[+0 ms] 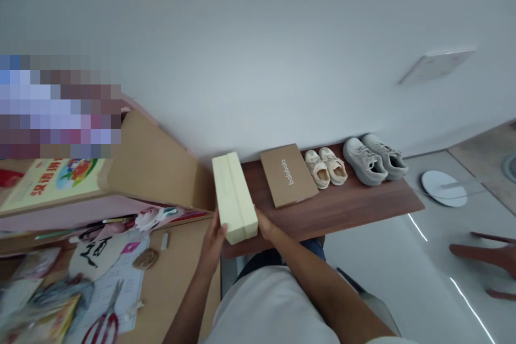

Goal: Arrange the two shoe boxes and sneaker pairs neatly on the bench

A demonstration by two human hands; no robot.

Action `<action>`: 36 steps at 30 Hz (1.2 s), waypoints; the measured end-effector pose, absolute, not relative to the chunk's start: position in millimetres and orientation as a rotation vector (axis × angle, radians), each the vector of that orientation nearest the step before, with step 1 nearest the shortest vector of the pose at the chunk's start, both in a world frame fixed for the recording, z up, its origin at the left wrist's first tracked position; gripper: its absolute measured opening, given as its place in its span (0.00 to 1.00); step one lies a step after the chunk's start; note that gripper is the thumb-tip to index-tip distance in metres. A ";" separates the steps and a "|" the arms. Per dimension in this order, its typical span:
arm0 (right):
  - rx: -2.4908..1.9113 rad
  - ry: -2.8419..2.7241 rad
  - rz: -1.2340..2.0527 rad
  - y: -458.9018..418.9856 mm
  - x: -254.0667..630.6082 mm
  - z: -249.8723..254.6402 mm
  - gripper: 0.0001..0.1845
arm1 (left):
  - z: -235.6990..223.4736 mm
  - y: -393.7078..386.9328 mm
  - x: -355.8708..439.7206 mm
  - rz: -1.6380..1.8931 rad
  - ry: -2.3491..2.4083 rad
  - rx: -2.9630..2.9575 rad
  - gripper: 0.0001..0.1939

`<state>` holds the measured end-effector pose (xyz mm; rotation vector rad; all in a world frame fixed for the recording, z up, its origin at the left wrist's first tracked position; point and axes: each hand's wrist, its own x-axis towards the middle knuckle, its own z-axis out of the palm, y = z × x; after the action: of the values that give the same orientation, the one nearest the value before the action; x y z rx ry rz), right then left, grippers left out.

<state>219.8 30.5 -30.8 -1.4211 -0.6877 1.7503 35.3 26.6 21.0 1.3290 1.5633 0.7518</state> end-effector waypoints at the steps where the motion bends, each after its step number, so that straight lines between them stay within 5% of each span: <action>1: -1.367 -0.578 1.893 28.7 221.4 -27.8 0.38 | 22.6 22.3 44.6 0.701 1.562 1.449 0.42; 6: -1.363 -0.205 2.057 30.0 238.5 -20.3 0.36 | 20.7 16.6 99.9 0.332 1.774 1.852 0.38; 14: -1.527 -0.709 1.367 23.5 257.5 -33.0 0.18 | -5.6 39.0 152.4 0.174 1.955 1.836 0.37; 21: -1.917 -0.925 0.490 26.5 398.4 -21.5 0.26 | -38.2 39.2 195.2 0.554 1.491 1.471 0.34; 27: -1.925 -0.890 0.929 41.1 446.2 -47.5 0.38 | -43.2 53.6 232.8 0.609 1.511 0.996 0.34; 32: -1.825 -0.512 1.442 20.4 462.9 -53.4 0.34 | -15.1 18.3 252.2 0.876 1.509 1.359 0.29; 36: -1.395 -0.333 1.957 12.3 458.4 -37.0 0.30 | 9.6 -13.3 289.3 1.066 1.639 1.682 0.37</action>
<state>458.4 12.3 -37.0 -1.3953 -0.3328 1.9570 289.3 -13.3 9.6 1.6820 1.6389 1.0656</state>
